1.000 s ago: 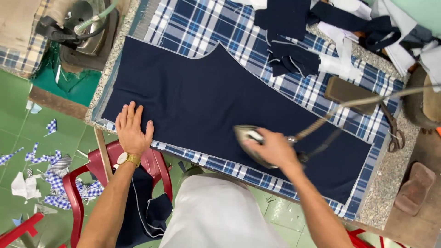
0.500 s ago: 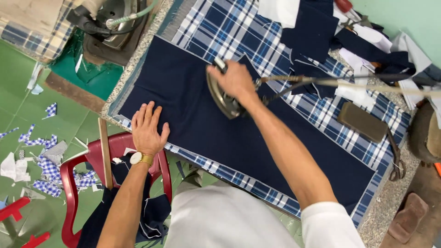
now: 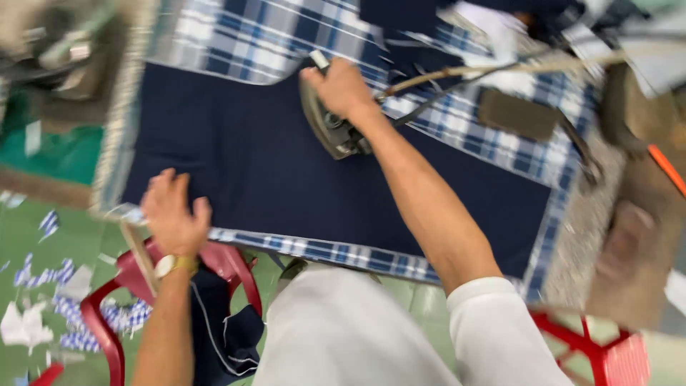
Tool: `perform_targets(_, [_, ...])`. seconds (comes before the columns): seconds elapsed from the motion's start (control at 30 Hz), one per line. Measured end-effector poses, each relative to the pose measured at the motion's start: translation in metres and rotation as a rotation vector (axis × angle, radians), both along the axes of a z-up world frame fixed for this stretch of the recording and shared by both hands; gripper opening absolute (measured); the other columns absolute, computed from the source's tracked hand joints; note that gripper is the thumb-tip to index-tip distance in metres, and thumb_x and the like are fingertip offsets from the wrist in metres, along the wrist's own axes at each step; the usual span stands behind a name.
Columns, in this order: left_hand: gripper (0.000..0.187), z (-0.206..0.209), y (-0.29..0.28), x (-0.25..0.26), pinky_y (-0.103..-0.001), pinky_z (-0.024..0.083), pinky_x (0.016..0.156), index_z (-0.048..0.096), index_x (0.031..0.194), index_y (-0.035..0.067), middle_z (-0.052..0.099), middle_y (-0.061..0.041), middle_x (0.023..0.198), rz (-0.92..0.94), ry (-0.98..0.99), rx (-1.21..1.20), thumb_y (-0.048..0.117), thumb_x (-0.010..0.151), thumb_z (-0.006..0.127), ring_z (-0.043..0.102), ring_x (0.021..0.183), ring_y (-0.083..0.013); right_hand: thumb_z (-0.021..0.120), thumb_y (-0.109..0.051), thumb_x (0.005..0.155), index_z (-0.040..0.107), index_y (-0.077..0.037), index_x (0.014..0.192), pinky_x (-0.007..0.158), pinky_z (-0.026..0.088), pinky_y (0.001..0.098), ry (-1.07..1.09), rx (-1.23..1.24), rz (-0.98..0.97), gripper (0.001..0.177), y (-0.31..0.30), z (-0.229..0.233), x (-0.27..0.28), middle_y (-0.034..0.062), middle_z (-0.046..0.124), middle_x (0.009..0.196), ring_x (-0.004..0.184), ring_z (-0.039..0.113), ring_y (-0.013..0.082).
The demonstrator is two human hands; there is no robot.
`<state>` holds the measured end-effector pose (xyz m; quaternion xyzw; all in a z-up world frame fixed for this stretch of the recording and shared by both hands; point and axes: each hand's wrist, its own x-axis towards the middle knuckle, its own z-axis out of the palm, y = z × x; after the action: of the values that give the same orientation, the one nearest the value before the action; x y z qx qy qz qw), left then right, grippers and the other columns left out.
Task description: The person irons a dark blue garment on a plaid-covered table using a steam iron. They smooth the fabric with their hands, use a small rectangular pressing block on specific areas, and repeatedly move the iron across the surface to remove wrinkles.
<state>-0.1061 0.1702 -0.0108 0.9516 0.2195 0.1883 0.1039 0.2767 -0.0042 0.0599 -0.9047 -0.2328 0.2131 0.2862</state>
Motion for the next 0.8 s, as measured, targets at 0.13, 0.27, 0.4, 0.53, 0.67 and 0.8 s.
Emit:
perform_targets(0.13, [0.05, 0.01, -0.011, 0.002, -0.058, 0.037, 0.115, 0.068, 0.138, -0.007, 0.058, -0.03, 0.152, -0.088, 0.005, 0.028, 0.016, 0.094, 0.065, 0.051, 0.137, -0.0502, 0.054, -0.057, 0.094, 0.066, -0.009, 0.1, 0.068, 0.05, 0.048, 0.041, -0.006, -0.052, 0.049, -0.104, 0.027, -0.028, 0.0134, 0.073, 0.088, 0.08, 0.071, 0.035])
perform_targets(0.27, [0.049, -0.001, -0.013, 0.0, -0.062, 0.038, 0.111, 0.068, 0.141, -0.016, 0.059, -0.036, 0.152, -0.128, -0.113, 0.109, 0.017, 0.107, 0.06, 0.052, 0.138, -0.0554, 0.052, -0.058, 0.098, 0.062, -0.006, 0.107, 0.064, 0.046, 0.0442, 0.181, -0.118, -0.217, 0.054, -0.215, 0.04, -0.034, 0.0122, 0.068, 0.091, 0.079, 0.064, 0.0314])
perform_targets(0.4, [0.054, -0.014, -0.008, 0.001, -0.058, 0.042, 0.104, 0.068, 0.142, -0.015, 0.061, -0.034, 0.153, -0.103, -0.101, 0.21, 0.027, 0.112, 0.051, 0.053, 0.136, -0.0496, 0.056, -0.063, 0.093, 0.07, -0.007, 0.112, 0.084, 0.051, 0.0482, 0.083, -0.122, -0.505, 0.061, -0.333, 0.012, -0.022, 0.019, 0.075, 0.104, 0.1, 0.07, 0.0398])
perform_targets(0.53, [0.052, -0.012, -0.011, -0.001, -0.061, 0.037, 0.107, 0.071, 0.139, -0.019, 0.063, -0.036, 0.151, -0.128, -0.091, 0.205, 0.022, 0.11, 0.055, 0.053, 0.135, -0.0529, 0.057, -0.066, 0.093, 0.069, -0.006, 0.114, 0.09, 0.051, 0.0456, 0.076, -0.148, -0.673, 0.065, -0.43, 0.014, -0.005, 0.0199, 0.074, 0.113, 0.106, 0.07, 0.0395])
perform_targets(0.67, [0.06, -0.014, -0.01, 0.001, -0.059, 0.04, 0.104, 0.072, 0.138, -0.019, 0.064, -0.035, 0.149, -0.146, -0.102, 0.266, 0.032, 0.122, 0.045, 0.056, 0.134, -0.0526, 0.063, -0.062, 0.098, 0.059, -0.01, 0.084, 0.058, 0.048, 0.0402, 0.069, -0.125, -0.811, 0.054, -0.495, 0.014, 0.008, 0.009, 0.065, 0.08, 0.066, 0.063, 0.0249])
perform_targets(0.8, [0.059, -0.021, -0.006, 0.0, -0.059, 0.041, 0.102, 0.071, 0.14, -0.019, 0.063, -0.034, 0.15, -0.145, -0.115, 0.267, 0.031, 0.12, 0.046, 0.055, 0.133, -0.0524, 0.063, -0.053, 0.104, 0.058, -0.016, 0.092, 0.058, 0.051, 0.0332, 0.193, -0.117, -0.903, 0.039, -0.505, 0.046, 0.008, 0.0002, 0.064, 0.08, 0.067, 0.061, 0.0172])
